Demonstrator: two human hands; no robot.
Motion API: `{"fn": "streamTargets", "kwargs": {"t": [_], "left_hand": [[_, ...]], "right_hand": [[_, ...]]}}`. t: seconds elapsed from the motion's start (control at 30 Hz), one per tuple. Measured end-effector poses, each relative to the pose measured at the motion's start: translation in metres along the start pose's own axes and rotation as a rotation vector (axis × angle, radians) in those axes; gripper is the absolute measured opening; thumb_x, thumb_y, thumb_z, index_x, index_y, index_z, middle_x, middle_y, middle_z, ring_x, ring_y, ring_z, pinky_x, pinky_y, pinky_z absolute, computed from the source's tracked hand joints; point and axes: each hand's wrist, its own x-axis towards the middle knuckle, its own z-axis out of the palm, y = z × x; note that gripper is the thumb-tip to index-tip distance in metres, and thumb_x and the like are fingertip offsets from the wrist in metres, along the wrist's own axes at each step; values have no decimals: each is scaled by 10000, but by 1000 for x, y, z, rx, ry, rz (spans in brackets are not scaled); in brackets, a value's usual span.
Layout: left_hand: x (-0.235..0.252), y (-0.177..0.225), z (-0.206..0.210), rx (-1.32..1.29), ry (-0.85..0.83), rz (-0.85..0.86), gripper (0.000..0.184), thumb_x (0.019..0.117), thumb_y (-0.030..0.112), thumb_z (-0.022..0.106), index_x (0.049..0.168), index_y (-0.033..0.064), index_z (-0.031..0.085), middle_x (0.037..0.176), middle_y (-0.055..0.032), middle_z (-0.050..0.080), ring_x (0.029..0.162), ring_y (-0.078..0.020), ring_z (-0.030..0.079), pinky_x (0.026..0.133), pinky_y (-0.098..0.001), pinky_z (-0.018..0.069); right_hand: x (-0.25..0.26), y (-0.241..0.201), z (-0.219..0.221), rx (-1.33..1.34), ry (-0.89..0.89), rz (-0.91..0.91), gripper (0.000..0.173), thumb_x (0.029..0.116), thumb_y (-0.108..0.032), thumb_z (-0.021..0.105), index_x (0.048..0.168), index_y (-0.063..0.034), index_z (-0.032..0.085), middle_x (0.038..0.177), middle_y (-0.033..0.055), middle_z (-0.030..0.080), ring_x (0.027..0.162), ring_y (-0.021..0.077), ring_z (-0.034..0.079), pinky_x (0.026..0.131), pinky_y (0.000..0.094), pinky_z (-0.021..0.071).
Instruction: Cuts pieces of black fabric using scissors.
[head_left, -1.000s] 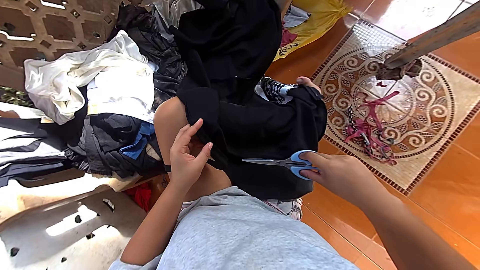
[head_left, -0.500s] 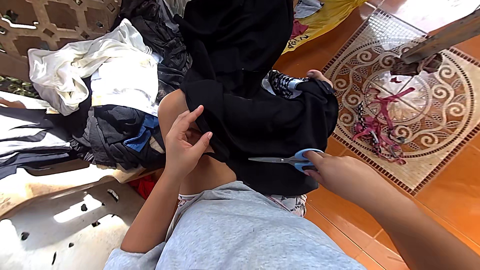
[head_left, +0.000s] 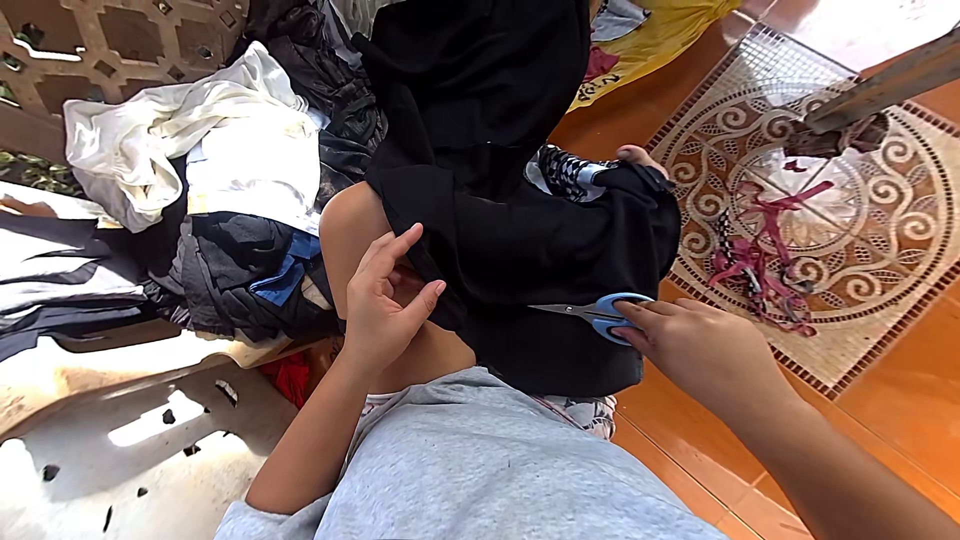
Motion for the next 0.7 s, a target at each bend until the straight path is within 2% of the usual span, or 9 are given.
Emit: {"fn": "streamTargets", "kwargs": {"t": [0.13, 0.2, 0.27, 0.3, 0.37, 0.4, 0.53, 0.6, 0.7], "left_hand": [[-4, 1, 5, -25, -12, 13, 656, 824, -23, 774, 1431, -21, 526, 1363, -94, 539, 897, -33, 670, 781, -216, 606], [-4, 3, 7, -39, -25, 18, 659, 840, -11, 770, 1445, -16, 509, 1372, -104, 526, 905, -39, 677, 790, -227, 614], [-4, 4, 8, -59, -45, 24, 670, 848, -9, 766, 1456, -30, 486, 1380, -120, 518, 906, -39, 682, 789, -232, 618], [-4, 5, 8, -68, -55, 23, 677, 847, -10, 766, 1458, -36, 474, 1382, -122, 514, 903, -37, 683, 787, -234, 619], [-6, 7, 9, -92, -75, 14, 692, 847, -3, 768, 1463, -47, 456, 1398, -124, 503, 910, -27, 685, 793, -235, 620], [-6, 7, 10, -106, -84, 16, 695, 851, 3, 769, 1463, -60, 446, 1399, -128, 500, 913, -26, 686, 797, -235, 621], [-6, 7, 12, -129, -111, 33, 677, 860, 10, 763, 1445, -105, 441, 1403, -149, 506, 916, -11, 676, 801, -209, 607], [-5, 7, 12, -139, -134, 38, 670, 863, 8, 759, 1435, -128, 436, 1397, -161, 508, 920, -11, 677, 807, -209, 606], [-6, 9, 10, -162, -167, 43, 667, 870, 17, 760, 1435, -125, 436, 1399, -143, 511, 939, -6, 672, 814, -207, 605]], "right_hand": [[-2, -22, -26, -159, -309, 146, 161, 851, -102, 813, 855, 31, 722, 678, 232, 660, 645, 459, 686, 509, 572, 491], [-2, -15, -29, -34, -382, 140, 178, 850, -94, 800, 829, 50, 698, 685, 240, 658, 670, 470, 687, 548, 602, 502], [-1, 2, -34, 265, -386, 122, 181, 873, -103, 758, 910, 67, 705, 718, 225, 661, 678, 428, 669, 606, 608, 505], [-1, 8, -34, 408, -323, 89, 217, 857, -150, 723, 941, 51, 716, 702, 166, 661, 620, 324, 648, 571, 529, 506], [-2, 9, -29, 708, -191, 38, 316, 832, -346, 645, 926, -53, 717, 652, -54, 611, 528, -18, 517, 476, 187, 427], [-2, 6, -25, 938, -194, 31, 323, 842, -414, 667, 914, -100, 692, 664, -133, 597, 543, -115, 504, 483, 85, 412], [1, 3, -12, 1475, -373, -114, 393, 842, -637, 701, 930, -256, 666, 731, -193, 636, 598, -125, 551, 507, 58, 425], [4, 15, -13, 1485, -516, -276, 558, 870, -753, 561, 990, -214, 641, 772, -161, 608, 638, -113, 526, 537, 67, 396], [0, 31, -20, 1338, -585, -355, 628, 867, -769, 548, 951, -152, 638, 719, -127, 606, 618, -101, 538, 521, 80, 407]]}}
